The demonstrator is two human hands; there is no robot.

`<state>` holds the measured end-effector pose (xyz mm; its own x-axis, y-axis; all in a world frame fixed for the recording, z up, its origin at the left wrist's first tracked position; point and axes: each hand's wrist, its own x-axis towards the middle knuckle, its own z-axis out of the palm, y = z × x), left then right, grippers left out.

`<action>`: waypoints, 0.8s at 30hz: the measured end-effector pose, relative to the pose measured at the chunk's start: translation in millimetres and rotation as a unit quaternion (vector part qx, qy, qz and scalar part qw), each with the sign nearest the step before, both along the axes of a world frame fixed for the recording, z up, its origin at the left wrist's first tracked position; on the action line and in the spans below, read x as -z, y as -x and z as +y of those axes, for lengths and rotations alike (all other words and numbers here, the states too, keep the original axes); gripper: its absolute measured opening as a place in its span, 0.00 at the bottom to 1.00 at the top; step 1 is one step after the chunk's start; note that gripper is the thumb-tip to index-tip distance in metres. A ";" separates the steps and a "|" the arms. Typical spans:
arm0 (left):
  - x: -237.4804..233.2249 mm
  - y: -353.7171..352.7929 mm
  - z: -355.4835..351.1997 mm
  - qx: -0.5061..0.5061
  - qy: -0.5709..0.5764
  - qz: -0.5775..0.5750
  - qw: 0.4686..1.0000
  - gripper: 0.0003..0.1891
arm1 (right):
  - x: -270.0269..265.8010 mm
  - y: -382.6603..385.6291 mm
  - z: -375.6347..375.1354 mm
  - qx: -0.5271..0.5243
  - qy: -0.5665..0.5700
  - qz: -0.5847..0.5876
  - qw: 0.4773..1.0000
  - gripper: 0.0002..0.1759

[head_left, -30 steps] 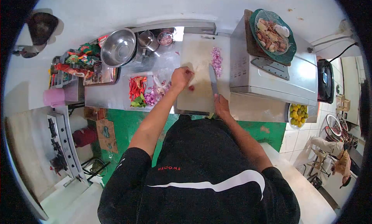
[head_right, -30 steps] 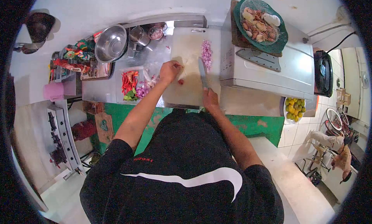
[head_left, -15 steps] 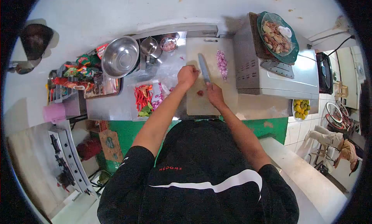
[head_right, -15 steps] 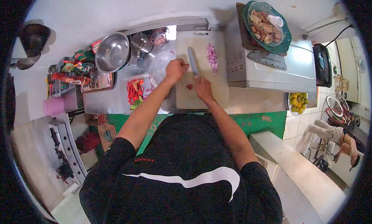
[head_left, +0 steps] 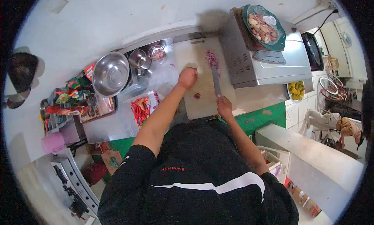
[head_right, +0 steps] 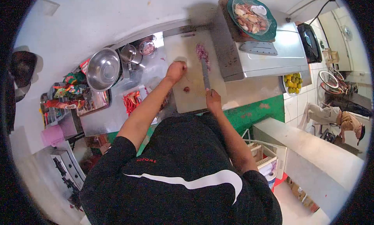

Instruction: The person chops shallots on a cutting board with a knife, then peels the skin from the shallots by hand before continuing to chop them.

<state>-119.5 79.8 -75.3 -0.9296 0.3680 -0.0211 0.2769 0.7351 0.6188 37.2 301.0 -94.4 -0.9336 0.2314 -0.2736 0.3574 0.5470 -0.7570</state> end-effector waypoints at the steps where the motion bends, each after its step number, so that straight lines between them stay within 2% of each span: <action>1: -1.0 2.5 -4.1 -0.013 0.011 0.008 1.000 0.05 | 0.0 -5.7 -0.5 0.000 0.019 0.001 1.000 0.27; 3: -3.1 11.1 -18.1 -0.043 0.022 0.022 0.999 0.05 | -5.5 -13.4 -4.7 0.002 0.038 0.003 0.999 0.27; 5: 2.2 23.4 -37.9 -0.075 0.034 0.037 0.996 0.05 | -22.8 -16.3 -11.3 -0.029 -0.010 0.028 0.999 0.28; 7: 11.8 34.2 -60.9 -0.175 0.047 0.043 0.982 0.04 | -20.2 -18.2 -13.9 -0.031 -0.012 0.039 0.999 0.28; 9: 6.7 36.4 -82.9 -0.178 0.034 0.032 0.983 0.04 | -20.9 -19.4 -16.3 -0.034 -0.014 0.049 0.998 0.28; 11: -3.5 36.4 -93.9 -0.194 0.014 0.000 0.981 0.06 | -27.4 -18.5 -18.7 -0.034 0.017 0.005 0.999 0.27; 15: 1.8 33.3 -103.1 -0.206 -0.016 -0.017 0.978 0.07 | -17.1 -18.0 -20.2 -0.037 0.032 0.028 0.998 0.26; 18: 6.6 29.6 -108.5 -0.259 -0.051 0.008 0.965 0.09 | -28.9 -13.6 -20.0 -0.041 0.039 0.018 0.998 0.25; 20: 0.7 18.3 -111.4 -0.281 -0.073 0.100 0.952 0.10 | -33.2 -11.1 -19.3 -0.053 0.005 0.045 0.998 0.25; 21: -12.4 9.0 -110.4 -0.281 -0.073 0.101 0.952 0.10 | -33.5 -10.9 -18.2 -0.054 0.006 0.046 0.997 0.25; 23: -47.5 -11.2 -105.0 -0.252 -0.090 -0.022 0.963 0.12 | -32.2 -12.8 -16.0 -0.033 0.024 0.007 0.999 0.25; 24: -52.7 -16.8 -103.5 -0.255 -0.088 -0.022 0.963 0.12 | -30.0 -15.1 -14.3 -0.036 0.026 0.006 0.999 0.25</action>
<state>-102.7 -23.7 -22.6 -0.9899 -0.1348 -0.0445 -0.1222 0.6504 0.7497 52.3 286.7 -64.3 -0.9504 0.1499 -0.2724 0.3097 0.5314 -0.7884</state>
